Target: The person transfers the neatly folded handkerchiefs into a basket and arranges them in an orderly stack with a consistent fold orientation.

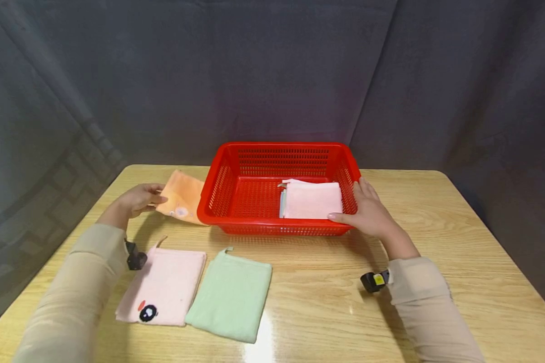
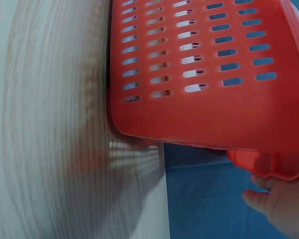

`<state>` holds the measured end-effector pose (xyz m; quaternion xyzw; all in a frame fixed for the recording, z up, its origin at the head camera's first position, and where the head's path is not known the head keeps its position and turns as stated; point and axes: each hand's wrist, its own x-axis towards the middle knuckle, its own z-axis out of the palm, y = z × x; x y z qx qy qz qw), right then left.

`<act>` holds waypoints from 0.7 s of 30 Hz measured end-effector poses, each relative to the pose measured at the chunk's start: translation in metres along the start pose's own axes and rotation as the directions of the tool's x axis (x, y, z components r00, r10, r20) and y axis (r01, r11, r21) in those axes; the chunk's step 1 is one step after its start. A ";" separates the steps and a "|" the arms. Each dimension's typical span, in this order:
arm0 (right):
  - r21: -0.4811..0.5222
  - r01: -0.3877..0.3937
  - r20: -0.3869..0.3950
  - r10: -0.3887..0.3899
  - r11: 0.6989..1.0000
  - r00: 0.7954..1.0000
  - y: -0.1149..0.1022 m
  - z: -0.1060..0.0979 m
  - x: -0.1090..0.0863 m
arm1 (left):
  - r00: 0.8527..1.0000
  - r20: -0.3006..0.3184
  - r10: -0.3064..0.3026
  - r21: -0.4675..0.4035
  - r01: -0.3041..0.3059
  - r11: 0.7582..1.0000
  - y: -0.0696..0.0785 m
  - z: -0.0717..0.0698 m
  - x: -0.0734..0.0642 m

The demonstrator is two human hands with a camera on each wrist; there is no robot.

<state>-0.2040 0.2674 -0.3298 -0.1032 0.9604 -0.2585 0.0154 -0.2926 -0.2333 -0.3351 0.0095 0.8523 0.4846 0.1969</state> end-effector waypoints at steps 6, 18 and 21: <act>0.002 0.002 0.000 -0.002 1.000 1.000 0.000 0.000 0.000 | 0.998 -0.036 0.053 -0.049 -0.055 0.997 0.004 0.001 -0.004; 0.009 0.000 -0.013 0.000 1.000 1.000 -0.001 0.000 0.000 | 0.987 -0.101 0.125 -0.180 -0.141 0.973 0.019 0.002 -0.015; 0.015 -0.006 -0.015 0.006 1.000 1.000 0.000 0.001 0.001 | 0.986 -0.112 0.126 -0.201 -0.147 0.969 0.023 0.002 -0.018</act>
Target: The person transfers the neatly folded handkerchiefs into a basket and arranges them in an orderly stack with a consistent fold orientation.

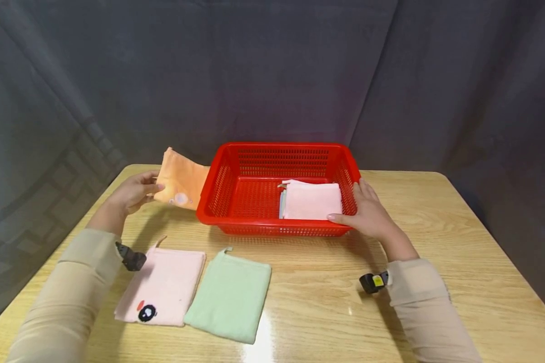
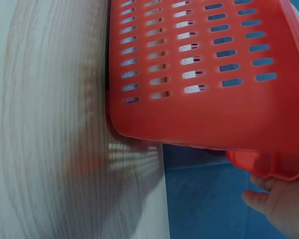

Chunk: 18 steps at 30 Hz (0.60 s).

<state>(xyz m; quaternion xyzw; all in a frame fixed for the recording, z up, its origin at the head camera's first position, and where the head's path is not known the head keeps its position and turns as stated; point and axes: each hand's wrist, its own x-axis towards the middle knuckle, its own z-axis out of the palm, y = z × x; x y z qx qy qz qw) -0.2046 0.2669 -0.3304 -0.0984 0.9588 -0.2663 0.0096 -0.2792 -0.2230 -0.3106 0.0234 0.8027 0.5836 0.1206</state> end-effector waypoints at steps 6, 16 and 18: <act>0.004 -0.001 0.002 0.001 1.000 1.000 0.001 0.000 0.000 | 1.000 -0.015 0.017 -0.052 -0.018 0.998 0.010 0.001 -0.005; -0.005 -0.003 0.012 0.003 1.000 1.000 0.001 0.000 0.000 | 0.993 -0.073 0.095 -0.131 -0.104 0.986 0.023 0.000 -0.015; -0.009 0.003 0.009 -0.003 1.000 1.000 0.001 0.000 0.000 | 0.990 -0.082 0.118 -0.168 -0.130 0.977 0.026 0.000 -0.018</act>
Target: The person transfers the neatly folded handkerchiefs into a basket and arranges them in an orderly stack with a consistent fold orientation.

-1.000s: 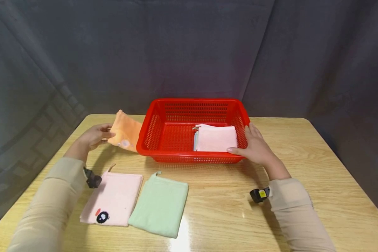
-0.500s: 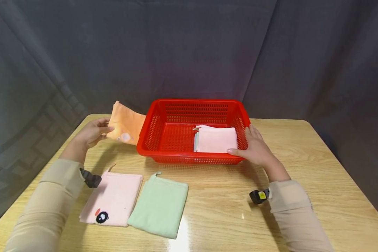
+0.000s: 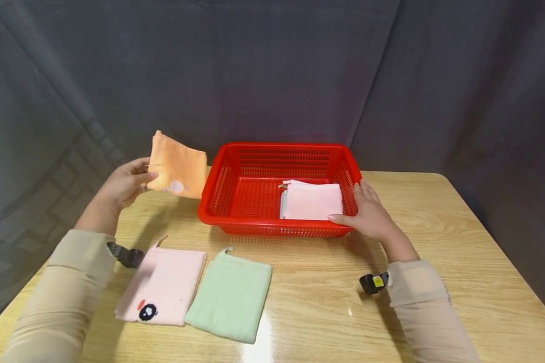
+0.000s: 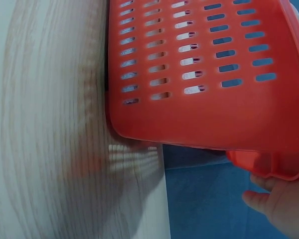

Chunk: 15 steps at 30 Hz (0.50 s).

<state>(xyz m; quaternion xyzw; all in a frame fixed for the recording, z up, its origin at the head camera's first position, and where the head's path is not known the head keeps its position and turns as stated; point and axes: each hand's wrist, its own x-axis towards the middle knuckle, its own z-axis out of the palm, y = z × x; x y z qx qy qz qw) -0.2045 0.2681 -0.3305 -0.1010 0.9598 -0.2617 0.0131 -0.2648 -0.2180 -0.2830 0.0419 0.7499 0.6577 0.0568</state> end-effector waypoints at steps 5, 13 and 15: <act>0.002 0.011 -0.006 -0.011 1.000 1.000 0.000 0.000 -0.001 | 0.998 -0.017 0.052 -0.085 -0.054 0.995 0.007 0.002 -0.004; 0.004 0.008 -0.008 -0.007 1.000 1.000 -0.001 0.000 -0.001 | 0.995 -0.036 0.096 -0.145 -0.100 0.984 0.017 0.005 -0.007; 0.003 0.004 -0.009 -0.004 1.000 1.000 0.000 0.000 -0.001 | 0.994 -0.043 0.101 -0.141 -0.106 0.984 0.020 0.007 -0.008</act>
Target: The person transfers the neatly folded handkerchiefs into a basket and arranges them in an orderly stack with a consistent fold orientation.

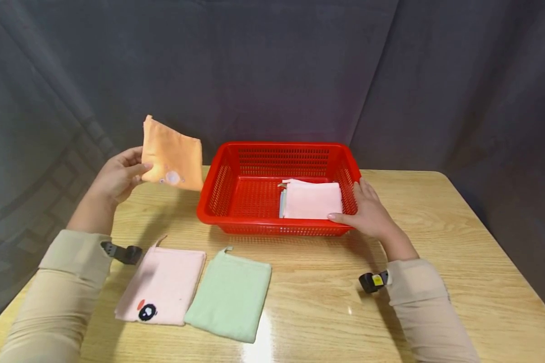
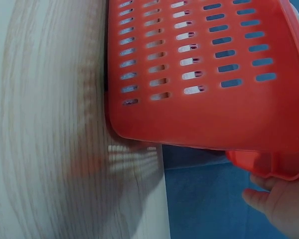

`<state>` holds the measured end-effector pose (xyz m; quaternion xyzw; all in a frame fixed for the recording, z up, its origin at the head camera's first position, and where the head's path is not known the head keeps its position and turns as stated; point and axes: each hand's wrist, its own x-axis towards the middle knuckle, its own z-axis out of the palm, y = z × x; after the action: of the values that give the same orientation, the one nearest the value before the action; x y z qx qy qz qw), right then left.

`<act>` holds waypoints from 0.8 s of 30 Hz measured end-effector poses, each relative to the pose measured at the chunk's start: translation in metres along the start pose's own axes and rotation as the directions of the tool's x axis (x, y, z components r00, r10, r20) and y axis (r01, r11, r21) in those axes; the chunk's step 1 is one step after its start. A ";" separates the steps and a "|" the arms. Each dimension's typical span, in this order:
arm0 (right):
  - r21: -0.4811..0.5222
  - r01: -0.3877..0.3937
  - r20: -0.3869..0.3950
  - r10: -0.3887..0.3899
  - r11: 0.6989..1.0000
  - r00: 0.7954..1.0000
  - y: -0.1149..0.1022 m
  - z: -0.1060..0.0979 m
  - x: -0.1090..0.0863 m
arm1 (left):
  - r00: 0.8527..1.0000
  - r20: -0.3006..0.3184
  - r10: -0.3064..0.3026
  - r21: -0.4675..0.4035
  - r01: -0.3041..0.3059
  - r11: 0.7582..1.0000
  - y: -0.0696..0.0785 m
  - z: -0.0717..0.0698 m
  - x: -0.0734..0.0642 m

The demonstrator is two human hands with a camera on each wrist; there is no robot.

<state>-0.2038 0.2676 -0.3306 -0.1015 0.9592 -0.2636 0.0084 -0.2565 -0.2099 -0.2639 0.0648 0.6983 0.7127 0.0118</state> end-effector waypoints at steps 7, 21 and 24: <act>0.003 -0.016 -0.003 0.016 1.000 1.000 0.001 0.001 0.001 | 0.998 -0.030 0.055 0.007 -0.054 0.998 0.007 0.006 -0.001; 0.002 -0.015 -0.007 0.015 1.000 1.000 0.001 0.001 0.002 | 0.991 0.068 0.117 -0.094 -0.110 0.989 0.013 0.029 -0.003; 0.005 -0.018 -0.014 0.018 1.000 1.000 0.002 0.002 0.002 | 0.991 0.084 0.105 -0.092 -0.097 0.991 0.010 0.035 -0.002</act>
<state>-0.2064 0.2681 -0.3333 -0.0911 0.9594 -0.2668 0.0043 -0.2503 -0.1750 -0.2533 0.1313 0.6610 0.7388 0.0095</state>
